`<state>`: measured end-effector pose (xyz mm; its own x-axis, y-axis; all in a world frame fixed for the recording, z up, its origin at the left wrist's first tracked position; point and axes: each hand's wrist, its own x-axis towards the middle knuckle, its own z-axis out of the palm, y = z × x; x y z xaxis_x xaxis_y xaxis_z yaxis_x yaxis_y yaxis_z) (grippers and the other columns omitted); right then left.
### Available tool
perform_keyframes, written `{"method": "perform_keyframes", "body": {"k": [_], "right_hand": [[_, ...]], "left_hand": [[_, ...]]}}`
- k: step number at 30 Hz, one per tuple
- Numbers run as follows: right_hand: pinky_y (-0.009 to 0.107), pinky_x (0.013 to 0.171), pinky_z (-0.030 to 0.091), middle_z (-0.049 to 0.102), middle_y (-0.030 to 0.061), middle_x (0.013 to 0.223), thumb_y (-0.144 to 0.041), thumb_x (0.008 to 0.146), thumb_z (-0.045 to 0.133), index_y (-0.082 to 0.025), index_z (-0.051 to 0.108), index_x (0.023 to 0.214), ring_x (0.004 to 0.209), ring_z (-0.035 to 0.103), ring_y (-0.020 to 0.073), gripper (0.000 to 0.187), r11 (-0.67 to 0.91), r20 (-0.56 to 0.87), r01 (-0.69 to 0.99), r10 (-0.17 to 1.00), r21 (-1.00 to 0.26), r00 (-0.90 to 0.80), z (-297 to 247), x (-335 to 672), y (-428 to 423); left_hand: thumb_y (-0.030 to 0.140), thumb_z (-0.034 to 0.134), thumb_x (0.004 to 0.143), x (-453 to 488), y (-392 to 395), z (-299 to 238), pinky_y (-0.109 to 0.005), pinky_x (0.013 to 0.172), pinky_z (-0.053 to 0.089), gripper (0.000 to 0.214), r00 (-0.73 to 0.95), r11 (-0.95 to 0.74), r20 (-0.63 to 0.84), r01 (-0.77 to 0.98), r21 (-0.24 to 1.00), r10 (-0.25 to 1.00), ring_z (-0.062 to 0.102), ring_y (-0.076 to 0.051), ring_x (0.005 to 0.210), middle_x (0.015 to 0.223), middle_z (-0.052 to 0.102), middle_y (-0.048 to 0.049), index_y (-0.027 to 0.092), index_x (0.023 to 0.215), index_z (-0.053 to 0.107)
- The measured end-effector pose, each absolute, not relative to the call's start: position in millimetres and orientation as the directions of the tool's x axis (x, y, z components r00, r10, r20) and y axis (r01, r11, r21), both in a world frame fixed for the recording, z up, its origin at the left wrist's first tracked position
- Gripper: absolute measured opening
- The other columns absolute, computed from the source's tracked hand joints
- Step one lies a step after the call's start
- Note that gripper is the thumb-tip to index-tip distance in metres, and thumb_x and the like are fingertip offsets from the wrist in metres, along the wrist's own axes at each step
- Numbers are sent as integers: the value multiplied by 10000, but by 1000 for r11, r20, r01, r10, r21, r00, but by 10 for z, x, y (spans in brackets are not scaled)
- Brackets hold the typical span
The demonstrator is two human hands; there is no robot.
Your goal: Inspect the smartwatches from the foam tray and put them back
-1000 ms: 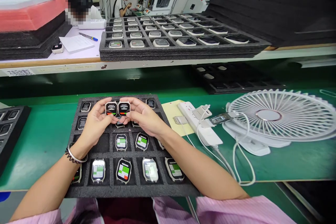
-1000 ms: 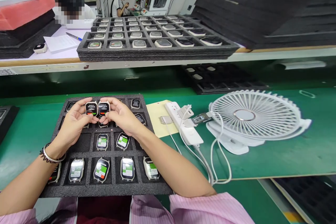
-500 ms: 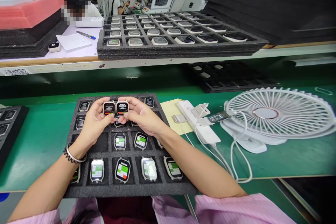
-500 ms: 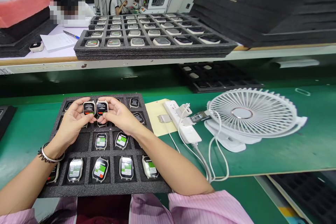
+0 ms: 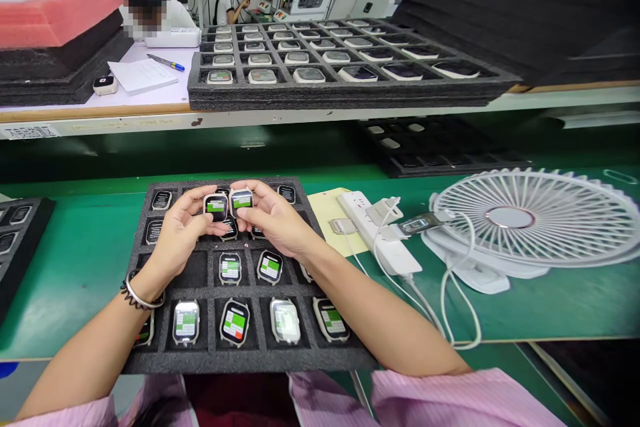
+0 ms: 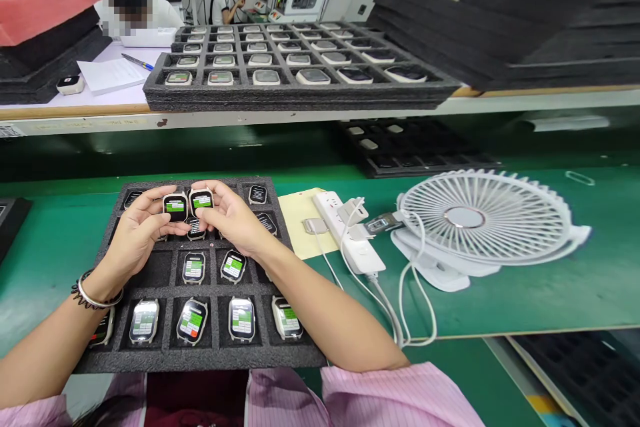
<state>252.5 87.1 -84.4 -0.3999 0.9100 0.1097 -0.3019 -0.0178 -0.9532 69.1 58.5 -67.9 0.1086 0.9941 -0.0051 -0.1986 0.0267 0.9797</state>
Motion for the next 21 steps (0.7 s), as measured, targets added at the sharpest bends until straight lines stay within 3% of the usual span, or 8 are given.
{"method": "perform_keyframes", "body": {"k": [5, 21], "right_hand": [[244, 541, 427, 577, -38, 839, -250, 774, 741, -212, 579, 1085, 562, 521, 84, 353, -18, 105, -302, 916, -953, -388, -861, 2509, 879], [257, 586, 476, 583, -19, 931, -178, 709, 685, -226, 574, 1087, 599, 526, 91, 397, -31, 97, -305, 912, -952, -397, -836, 2510, 864]], "left_hand": [[238, 725, 760, 707, 573, -667, -279, 645, 644, 435, 96, 49, -32, -181, 982, 995, 747, -165, 630, 990, 711, -33, 173, 1171, 602], [217, 691, 759, 681, 584, -693, -300, 662, 647, 433, 117, 49, -26, -196, 979, 993, 739, -154, 631, 1042, 725, -54, 176, 1183, 611]]}}
